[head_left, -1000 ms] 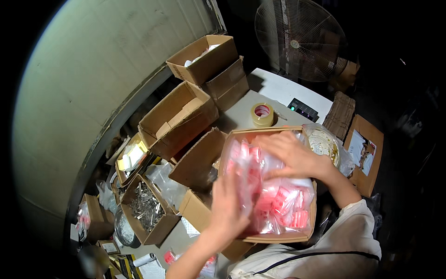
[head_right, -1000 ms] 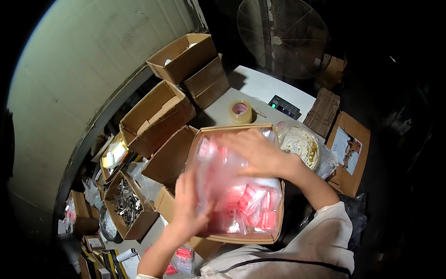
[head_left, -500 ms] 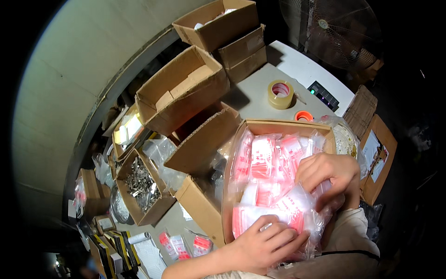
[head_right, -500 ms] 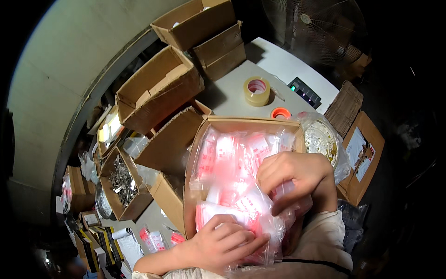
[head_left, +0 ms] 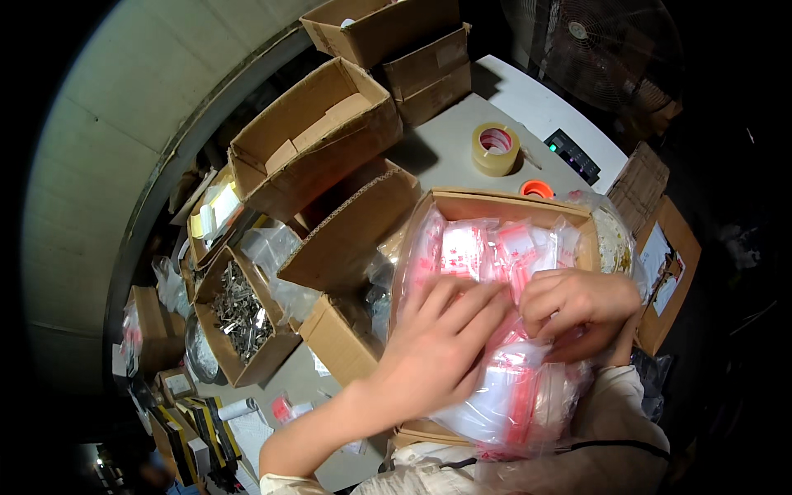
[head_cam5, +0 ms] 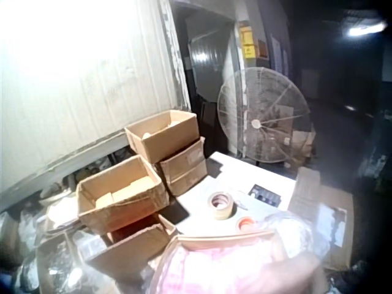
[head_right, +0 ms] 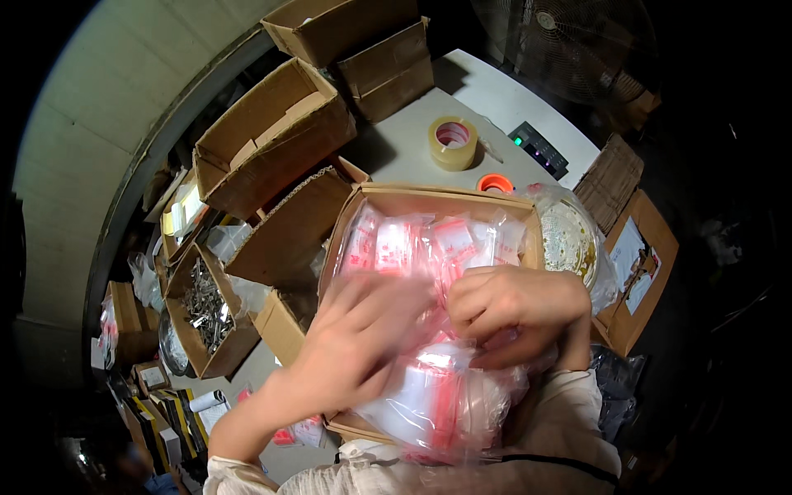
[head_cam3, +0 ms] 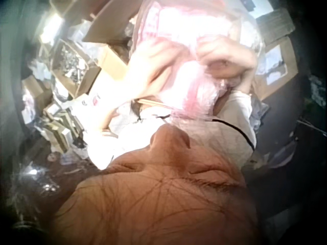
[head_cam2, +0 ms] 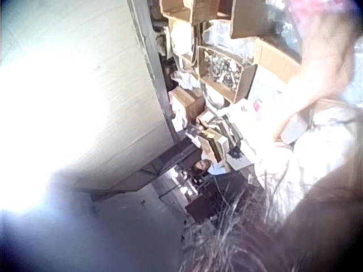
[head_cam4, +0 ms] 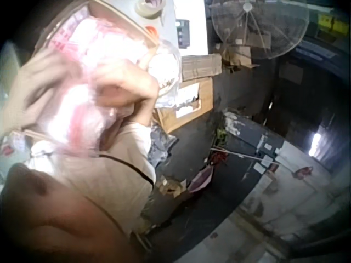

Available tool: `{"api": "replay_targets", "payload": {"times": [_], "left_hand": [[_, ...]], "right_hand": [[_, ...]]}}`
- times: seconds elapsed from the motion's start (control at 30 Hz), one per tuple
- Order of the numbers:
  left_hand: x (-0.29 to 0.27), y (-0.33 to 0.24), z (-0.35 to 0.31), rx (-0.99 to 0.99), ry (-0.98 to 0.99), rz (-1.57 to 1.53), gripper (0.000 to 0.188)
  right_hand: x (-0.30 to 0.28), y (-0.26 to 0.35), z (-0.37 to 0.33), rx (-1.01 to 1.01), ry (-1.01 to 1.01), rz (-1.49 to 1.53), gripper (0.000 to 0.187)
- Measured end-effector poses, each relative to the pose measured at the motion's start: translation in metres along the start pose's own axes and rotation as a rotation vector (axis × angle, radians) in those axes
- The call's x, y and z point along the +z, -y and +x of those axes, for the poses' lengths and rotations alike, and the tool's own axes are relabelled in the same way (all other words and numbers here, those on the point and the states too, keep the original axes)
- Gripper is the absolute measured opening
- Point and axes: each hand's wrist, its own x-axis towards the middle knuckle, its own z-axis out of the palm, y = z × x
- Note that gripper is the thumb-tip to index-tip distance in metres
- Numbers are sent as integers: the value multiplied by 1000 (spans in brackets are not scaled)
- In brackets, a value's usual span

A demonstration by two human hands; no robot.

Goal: The person sits at a cluttered table in a warehouse, sorting small black plastic parts and handling sheets of adhesive labels. They peel labels from backing sheets and place them on a notepad, then open a cardboard box and remove several small plastic bags containing pink items.

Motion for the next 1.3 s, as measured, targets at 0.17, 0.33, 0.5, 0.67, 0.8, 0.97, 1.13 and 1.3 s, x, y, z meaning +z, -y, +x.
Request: {"api": "replay_targets", "payload": {"times": [0.17,0.33,0.5,0.67,0.8,0.97,1.13,1.3], "left_hand": [[19,36,15,49,60,657,25],[-29,31,11,-38,-21,739,15],[-39,30,-4,-44,18,610,14],[-32,-6,-9,-26,165,27,43],[-18,-21,-17,6,364,-87,66],[-26,-3,-38,-395,-150,-571,50],[-24,12,-36,-583,-547,-867,36],[-38,34,-29,-313,-486,-1611,47]], "right_hand": [[-4,8,10,-46,-75,-109,18],[6,-2,-9,-91,-91,130,21],[5,-7,-17,-277,-110,165,24],[4,-10,-20,-328,-118,194,25],[2,-7,-19,-285,-139,202,24],[12,-7,-25,-135,-355,175,20],[9,-12,-25,-136,-328,115,17],[9,-18,-31,-218,-371,64,20]]}}
